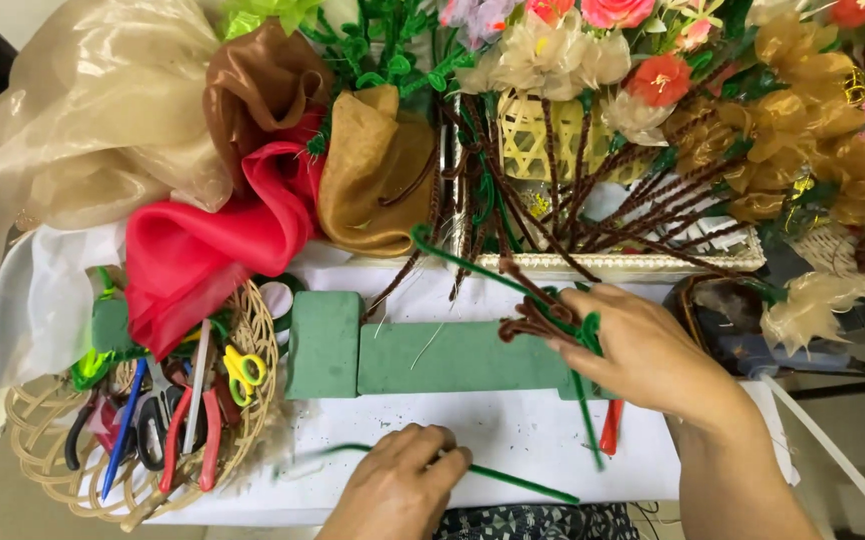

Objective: The person arranges three green floral foam blocks on a white table and secures them together using thin wire. They insert the wire through the blocks, twist it to hold the pieces, and trim the excess with scissors.

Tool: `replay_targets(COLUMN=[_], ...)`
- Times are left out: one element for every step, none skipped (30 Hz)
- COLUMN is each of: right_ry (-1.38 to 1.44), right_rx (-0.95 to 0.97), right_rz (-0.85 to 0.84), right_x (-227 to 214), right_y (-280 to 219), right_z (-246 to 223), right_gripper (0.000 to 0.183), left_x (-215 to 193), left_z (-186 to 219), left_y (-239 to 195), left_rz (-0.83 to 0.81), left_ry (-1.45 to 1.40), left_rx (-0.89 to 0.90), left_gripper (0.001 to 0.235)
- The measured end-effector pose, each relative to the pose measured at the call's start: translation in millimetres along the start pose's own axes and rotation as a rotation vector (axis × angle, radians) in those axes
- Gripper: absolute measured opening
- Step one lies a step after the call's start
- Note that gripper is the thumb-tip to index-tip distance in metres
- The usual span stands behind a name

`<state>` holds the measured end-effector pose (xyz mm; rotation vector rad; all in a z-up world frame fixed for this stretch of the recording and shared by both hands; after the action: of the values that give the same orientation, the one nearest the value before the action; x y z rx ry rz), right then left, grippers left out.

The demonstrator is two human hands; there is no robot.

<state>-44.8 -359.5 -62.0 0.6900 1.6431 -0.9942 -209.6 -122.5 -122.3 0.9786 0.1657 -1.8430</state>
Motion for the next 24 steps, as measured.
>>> replay_targets(right_ry=[0.0,-0.037,-0.073,-0.073,-0.055,-0.037,-0.035,-0.034,-0.036,-0.037,-0.04,-0.042,-0.036,-0.026,-0.018,-0.013,-0.028,-0.043,-0.041,-0.014,0.011,0.012,0.026,0.039], right_rx=[-0.001,0.016,0.032,0.031,0.053,0.074,0.076,0.093,0.111,0.114,0.132,0.15,0.159,0.089,0.021,0.033,-0.053,-0.138,-0.132,-0.149,-0.17,-0.17,-0.172,-0.174], right_rz=[-0.001,0.01,0.023,0.024,0.036,0.049,0.049,0.021,-0.003,0.0,-0.046,-0.093,-0.097,-0.119,-0.136,-0.135,-0.071,-0.006,-0.006,0.003,0.009,0.007,0.022,0.036], right_x=[0.7,0.9,1.1,1.2,-0.5,-2.3,2.6,8.7,12.9,12.0,15.2,18.5,18.4,18.8,17.8,31.2,43.1,55.1,54.3,53.2,52.5,53.3,52.3,51.4], right_y=[0.2,0.3,0.6,0.5,1.1,1.7,3.6,5.6,8.0,14.4,19.6,25.2,26.0,27.5,30.4,34.4,38.0,41.0,39.6,38.2,37.5,34.0,32.3,30.9], right_z=[2.1,5.1,8.1,10.2,14.0,18.0,19.5,21.9,25.6,16.7,7.4,-1.1,-7.8,-16.9,-25.2,-14.5,-8.4,-2.8,-0.6,-0.1,-0.8,-1.0,-1.1,-1.5], right_gripper=[0.069,0.067,0.064,0.064,0.058,0.052,0.052,0.06,0.069,0.069,0.063,0.059,0.059,0.043,0.027,0.027,0.027,0.028,0.028,0.026,0.024,0.024,0.027,0.031], left_x=[-0.8,0.5,1.7,2.9,-0.2,-3.3,-3.9,-5.6,-7.3,-3.2,0.7,5.1,8.2,9.6,10.4,10.3,8.2,5.9,4.1,1.8,-0.5,-1.4,-2.6,-4.0], left_z=[3.3,5.0,6.3,4.9,2.0,-0.6,-1.5,-2.0,-2.6,-8.5,-16.0,-23.6,-30.9,-39.6,-49.3,-53.9,-58.1,-62.5,-63.6,-65.7,-67.9,-67.2,-67.6,-68.2], left_y=[2.2,4.4,6.6,7.9,11.5,15.1,20.7,26.5,34.2,41.9,47.4,53.4,54.9,56.6,60.2,61.3,60.4,59.4,61.4,62.8,62.5,63.1,64.0,64.8], left_rz=[0.0,-0.052,-0.104,-0.104,-0.023,0.058,0.056,0.086,0.119,0.119,0.133,0.148,0.137,0.153,0.171,0.165,0.205,0.246,0.242,0.236,0.232,0.23,0.218,0.207], left_ry=[0.0,0.022,0.045,0.046,0.15,0.254,0.254,0.215,0.177,0.178,0.227,0.276,0.272,0.417,0.564,0.561,0.6,0.638,0.636,0.618,0.599,0.598,0.558,0.519], left_rx=[-0.001,-0.045,-0.088,-0.088,-0.101,-0.112,-0.112,-0.103,-0.091,-0.087,-0.129,-0.17,-0.165,-0.217,-0.262,-0.252,-0.273,-0.294,-0.29,-0.304,-0.323,-0.324,-0.341,-0.358], left_gripper=[0.037,0.042,0.048,0.048,0.052,0.057,0.057,0.047,0.038,0.038,0.042,0.046,0.046,0.046,0.047,0.047,0.049,0.051,0.051,0.05,0.051,0.051,0.053,0.055])
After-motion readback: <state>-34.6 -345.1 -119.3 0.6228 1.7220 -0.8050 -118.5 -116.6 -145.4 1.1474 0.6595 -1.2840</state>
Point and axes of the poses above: each hand's wrist, its own y-axis towards the middle knuckle, its own x-axis out of the palm, z = x × y, the point moved 4 cm from there along y, towards the middle knuckle, and after that the axes turned 13 degrees about -y, right-handed, at the moved point
